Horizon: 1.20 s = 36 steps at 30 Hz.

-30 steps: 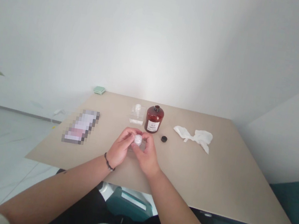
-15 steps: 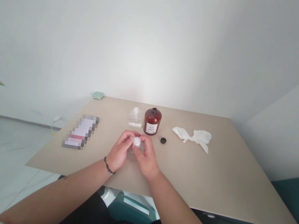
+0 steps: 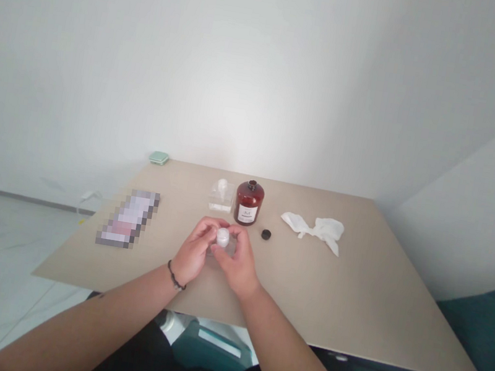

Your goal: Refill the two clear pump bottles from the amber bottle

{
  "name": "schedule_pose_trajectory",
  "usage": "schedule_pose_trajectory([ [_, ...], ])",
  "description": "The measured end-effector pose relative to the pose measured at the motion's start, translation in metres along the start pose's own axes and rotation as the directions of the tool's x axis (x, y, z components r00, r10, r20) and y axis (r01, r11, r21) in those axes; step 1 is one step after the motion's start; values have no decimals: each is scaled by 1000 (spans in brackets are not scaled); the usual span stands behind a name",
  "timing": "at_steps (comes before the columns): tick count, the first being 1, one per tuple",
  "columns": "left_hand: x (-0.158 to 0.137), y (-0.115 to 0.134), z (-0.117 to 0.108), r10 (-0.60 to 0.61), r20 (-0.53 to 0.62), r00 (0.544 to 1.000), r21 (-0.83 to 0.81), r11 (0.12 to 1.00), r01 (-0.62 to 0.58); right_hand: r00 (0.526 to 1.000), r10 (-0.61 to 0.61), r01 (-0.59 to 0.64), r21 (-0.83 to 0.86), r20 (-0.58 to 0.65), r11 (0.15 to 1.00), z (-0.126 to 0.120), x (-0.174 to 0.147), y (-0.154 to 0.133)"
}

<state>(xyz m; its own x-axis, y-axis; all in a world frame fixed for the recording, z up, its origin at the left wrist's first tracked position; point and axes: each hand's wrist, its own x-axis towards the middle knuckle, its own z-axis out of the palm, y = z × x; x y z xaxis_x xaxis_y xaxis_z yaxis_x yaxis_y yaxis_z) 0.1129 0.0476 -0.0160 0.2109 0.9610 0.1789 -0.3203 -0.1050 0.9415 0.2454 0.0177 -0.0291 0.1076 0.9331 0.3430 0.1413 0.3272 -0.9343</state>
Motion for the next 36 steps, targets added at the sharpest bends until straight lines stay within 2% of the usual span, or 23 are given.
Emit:
schedule_pose_trajectory([
  [2,0,0,0,2,4,1000,-4,1000,-2,1000,17,-17,5,-15,1000,0,0,1],
  [7,0,-1,0,20,-5,1000,-23,1000,-20,996,-78,77,17,46,997,-3,1,-3],
  [13,0,-4,0,-5,1,1000,-40,999,5,1000,29,-28,25,-11,999,0,-1,3],
  [19,0,-1,-1,12,-2,1000,-2,1000,-12,1000,-6,6,30,29,1000,-1,0,4],
  [24,0,-4,-1,6,5,1000,-30,1000,-6,999,36,-35,9,-14,999,0,0,4],
  [29,1,-6,-3,27,13,1000,-10,1000,-27,1000,7,-7,21,19,1000,0,0,3],
  [36,1,-7,-3,20,20,1000,-14,1000,-20,1000,21,-21,7,-8,1000,-1,0,4],
])
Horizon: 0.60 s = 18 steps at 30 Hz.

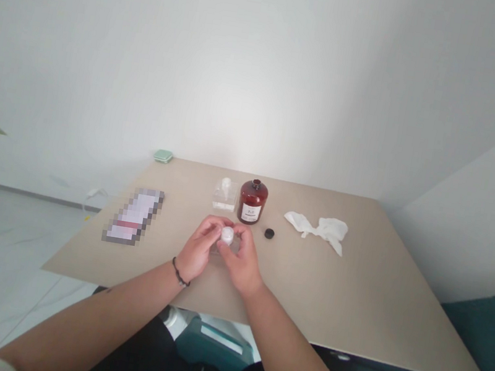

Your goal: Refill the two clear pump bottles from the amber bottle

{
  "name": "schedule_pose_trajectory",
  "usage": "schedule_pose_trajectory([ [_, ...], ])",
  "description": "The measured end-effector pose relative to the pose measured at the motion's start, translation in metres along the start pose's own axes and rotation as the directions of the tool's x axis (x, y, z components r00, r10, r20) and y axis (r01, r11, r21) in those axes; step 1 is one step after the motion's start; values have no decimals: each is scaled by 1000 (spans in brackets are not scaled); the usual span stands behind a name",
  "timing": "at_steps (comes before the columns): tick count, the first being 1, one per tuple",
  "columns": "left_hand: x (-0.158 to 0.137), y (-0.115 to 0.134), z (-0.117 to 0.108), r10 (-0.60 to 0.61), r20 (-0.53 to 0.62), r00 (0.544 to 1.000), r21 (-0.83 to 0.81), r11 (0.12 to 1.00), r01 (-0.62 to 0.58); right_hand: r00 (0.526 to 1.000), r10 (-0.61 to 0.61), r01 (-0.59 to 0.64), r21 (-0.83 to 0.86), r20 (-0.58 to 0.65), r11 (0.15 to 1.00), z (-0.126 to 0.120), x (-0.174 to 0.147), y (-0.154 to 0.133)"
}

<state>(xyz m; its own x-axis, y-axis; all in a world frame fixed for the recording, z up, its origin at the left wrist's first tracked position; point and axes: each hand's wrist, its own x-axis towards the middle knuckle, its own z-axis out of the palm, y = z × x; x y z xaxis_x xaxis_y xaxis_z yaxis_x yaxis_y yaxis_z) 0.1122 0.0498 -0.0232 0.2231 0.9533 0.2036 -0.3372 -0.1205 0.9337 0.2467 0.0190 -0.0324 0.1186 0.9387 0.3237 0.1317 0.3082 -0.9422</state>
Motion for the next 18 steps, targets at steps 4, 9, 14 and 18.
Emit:
schedule_pose_trajectory([
  [4,0,0,0,14,-7,1000,14,1000,-14,997,-68,69,-16,44,998,-1,1,-3],
  [9,0,2,1,5,2,1000,14,1000,-5,1000,-5,5,4,4,1000,0,0,0],
  [14,0,4,1,27,9,1000,38,999,-27,998,-49,50,-15,32,999,-1,1,-3],
  [18,0,2,0,15,12,1000,39,999,-15,998,-52,52,-10,43,999,-2,1,-3],
])
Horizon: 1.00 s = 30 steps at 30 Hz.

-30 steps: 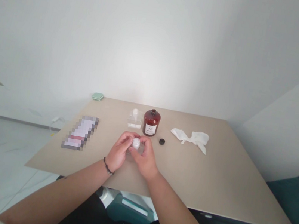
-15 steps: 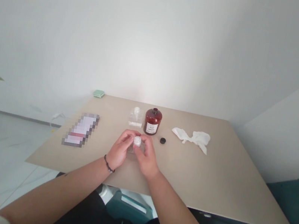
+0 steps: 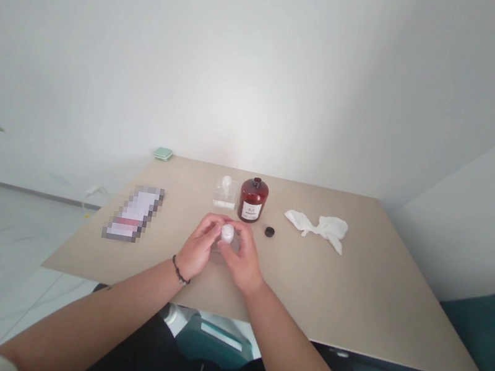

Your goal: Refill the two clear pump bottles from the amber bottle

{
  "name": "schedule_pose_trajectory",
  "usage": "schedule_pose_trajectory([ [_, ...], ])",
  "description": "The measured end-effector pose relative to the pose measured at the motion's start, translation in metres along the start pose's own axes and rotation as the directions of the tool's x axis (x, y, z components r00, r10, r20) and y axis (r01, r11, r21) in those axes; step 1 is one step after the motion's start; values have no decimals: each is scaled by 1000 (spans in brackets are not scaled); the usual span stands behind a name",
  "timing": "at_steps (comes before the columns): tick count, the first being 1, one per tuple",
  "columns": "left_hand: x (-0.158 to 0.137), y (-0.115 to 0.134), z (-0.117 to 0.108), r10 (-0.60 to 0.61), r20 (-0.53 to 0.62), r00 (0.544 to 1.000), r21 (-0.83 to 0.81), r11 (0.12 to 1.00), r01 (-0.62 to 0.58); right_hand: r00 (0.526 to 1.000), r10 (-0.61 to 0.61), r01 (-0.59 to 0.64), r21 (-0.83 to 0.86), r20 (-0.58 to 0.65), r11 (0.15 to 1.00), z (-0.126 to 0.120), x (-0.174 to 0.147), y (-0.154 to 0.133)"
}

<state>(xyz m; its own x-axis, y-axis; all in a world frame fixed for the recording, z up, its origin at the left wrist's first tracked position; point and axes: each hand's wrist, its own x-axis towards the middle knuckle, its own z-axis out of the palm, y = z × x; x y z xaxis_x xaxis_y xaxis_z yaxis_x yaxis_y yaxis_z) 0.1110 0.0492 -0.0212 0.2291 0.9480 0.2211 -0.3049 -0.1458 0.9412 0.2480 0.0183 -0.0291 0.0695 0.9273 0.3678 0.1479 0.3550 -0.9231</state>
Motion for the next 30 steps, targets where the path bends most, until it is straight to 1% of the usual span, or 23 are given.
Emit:
schedule_pose_trajectory([
  [3,0,-3,-1,0,16,1000,-20,1000,0,998,47,-46,25,-44,999,2,-1,3],
  [5,1,-5,-1,23,18,1000,-17,1000,-22,998,31,-30,28,-46,999,2,-1,3],
  [9,1,-6,-3,45,21,999,2,999,-45,999,-31,31,13,16,999,0,0,0],
  [15,1,-6,-2,45,16,999,-19,999,-44,999,23,-23,15,-32,1000,1,-2,5],
  [20,1,-3,-1,38,7,999,2,999,-38,998,-63,62,-4,-2,998,0,-1,4],
  [22,1,-2,-1,36,5,999,4,999,-36,997,-77,77,-20,9,997,-1,0,3],
  [27,1,-3,-2,42,19,999,18,999,-43,999,-33,33,-24,0,999,-1,-1,5],
  [30,1,-3,-2,42,26,999,16,999,-42,999,-39,39,-25,-3,999,0,-1,4],
])
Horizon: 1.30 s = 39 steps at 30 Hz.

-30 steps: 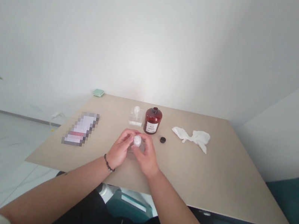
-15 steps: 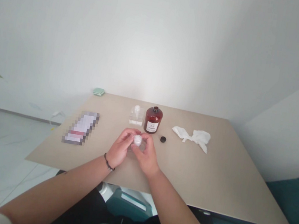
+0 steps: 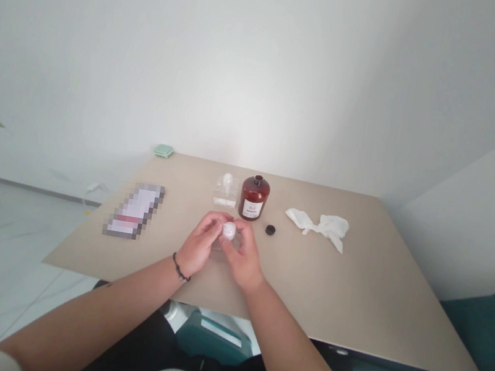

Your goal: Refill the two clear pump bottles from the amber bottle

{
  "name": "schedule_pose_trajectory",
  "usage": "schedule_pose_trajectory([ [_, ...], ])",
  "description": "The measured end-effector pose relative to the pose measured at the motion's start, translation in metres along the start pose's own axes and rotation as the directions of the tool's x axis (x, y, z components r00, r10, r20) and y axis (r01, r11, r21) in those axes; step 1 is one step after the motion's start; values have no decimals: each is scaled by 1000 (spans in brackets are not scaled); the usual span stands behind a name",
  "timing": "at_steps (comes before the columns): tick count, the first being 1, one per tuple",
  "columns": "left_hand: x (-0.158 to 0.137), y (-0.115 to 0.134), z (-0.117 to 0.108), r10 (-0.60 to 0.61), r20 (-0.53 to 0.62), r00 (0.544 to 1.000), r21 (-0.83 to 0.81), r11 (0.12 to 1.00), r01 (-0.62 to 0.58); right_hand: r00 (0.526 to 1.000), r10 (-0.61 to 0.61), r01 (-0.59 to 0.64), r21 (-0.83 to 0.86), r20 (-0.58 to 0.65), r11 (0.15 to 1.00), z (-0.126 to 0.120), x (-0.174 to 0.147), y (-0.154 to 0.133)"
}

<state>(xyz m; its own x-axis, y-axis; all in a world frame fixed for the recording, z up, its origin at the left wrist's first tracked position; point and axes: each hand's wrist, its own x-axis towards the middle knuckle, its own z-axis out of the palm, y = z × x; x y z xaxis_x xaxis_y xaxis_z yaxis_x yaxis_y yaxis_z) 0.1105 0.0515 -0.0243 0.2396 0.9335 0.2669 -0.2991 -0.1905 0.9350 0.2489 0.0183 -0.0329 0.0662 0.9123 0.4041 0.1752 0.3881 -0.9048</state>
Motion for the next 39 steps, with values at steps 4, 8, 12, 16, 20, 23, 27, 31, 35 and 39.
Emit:
schedule_pose_trajectory([
  [4,0,1,1,6,-3,1000,-5,1000,-6,999,-50,50,-24,5,998,-1,1,-2],
  [8,0,-2,0,29,6,1000,-28,999,-29,995,-95,95,-36,10,995,-2,2,0],
  [12,-1,-9,-2,46,25,999,-86,995,-43,996,-93,93,-49,5,994,-3,2,2],
  [16,-2,-15,-4,25,6,1000,-113,993,-24,996,-94,94,-58,4,994,-4,2,1],
  [20,-1,-16,-3,-13,11,1000,-170,985,15,994,-110,109,-29,-24,994,-7,3,-1],
  [23,0,-17,-1,-34,15,999,-186,982,36,996,-73,72,-7,-45,997,-10,4,-2],
  [27,0,-17,-1,-64,3,998,-180,982,64,999,-22,22,-21,-35,1000,-17,9,-9],
  [31,0,-15,-1,-64,22,998,-171,983,67,998,-58,54,-118,-25,992,-25,17,-26],
  [35,1,-14,0,-51,26,998,-204,977,55,992,-120,123,-185,27,975,-30,23,-43],
  [39,1,-16,0,-55,37,998,-229,971,62,989,-139,145,-205,40,968,-31,24,-49],
])
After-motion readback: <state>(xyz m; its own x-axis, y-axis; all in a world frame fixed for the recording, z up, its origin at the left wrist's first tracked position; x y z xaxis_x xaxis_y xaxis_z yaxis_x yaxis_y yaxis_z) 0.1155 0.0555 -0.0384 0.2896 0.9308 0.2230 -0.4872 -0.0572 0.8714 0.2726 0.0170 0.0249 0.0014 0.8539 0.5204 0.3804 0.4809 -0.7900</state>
